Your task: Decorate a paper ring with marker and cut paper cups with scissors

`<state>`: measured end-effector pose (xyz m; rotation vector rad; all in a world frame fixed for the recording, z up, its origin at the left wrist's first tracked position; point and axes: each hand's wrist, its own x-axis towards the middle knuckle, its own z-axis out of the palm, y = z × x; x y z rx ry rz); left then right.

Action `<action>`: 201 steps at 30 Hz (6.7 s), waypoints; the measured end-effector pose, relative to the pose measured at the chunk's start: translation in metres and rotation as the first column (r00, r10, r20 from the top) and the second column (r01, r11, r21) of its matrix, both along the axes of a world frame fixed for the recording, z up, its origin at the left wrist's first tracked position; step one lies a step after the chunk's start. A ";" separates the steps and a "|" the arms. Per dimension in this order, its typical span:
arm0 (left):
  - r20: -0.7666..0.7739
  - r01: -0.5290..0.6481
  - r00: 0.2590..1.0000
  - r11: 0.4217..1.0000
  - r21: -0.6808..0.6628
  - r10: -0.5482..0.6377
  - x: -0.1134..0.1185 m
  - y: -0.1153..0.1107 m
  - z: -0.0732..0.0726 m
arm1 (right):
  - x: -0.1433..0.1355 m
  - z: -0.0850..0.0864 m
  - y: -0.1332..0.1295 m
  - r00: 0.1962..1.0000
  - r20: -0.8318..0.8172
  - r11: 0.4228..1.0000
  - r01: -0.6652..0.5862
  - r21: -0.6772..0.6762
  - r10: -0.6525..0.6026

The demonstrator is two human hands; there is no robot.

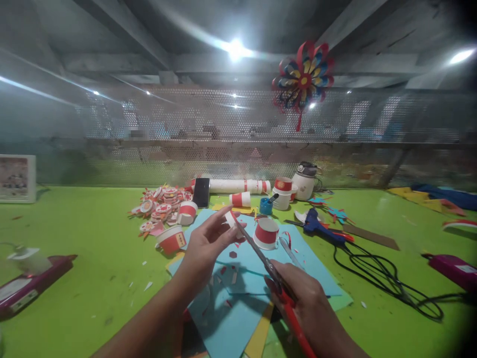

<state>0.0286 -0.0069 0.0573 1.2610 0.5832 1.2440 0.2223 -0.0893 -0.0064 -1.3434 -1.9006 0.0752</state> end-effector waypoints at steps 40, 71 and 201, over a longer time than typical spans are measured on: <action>-0.042 -0.066 0.997 0.998 -0.001 0.066 -0.001 0.006 -0.009 | 0.005 0.011 -0.002 0.991 -0.083 0.981 -0.115 -0.157 0.103; -0.040 -0.074 0.997 0.996 -0.039 0.073 -0.001 0.005 -0.006 | 0.002 0.010 -0.001 0.996 -0.046 0.989 -0.085 -0.119 0.080; -0.042 -0.176 0.983 0.980 0.095 0.181 0.003 0.010 -0.016 | -0.003 0.010 0.000 1.000 -0.025 0.985 -0.012 -0.170 0.008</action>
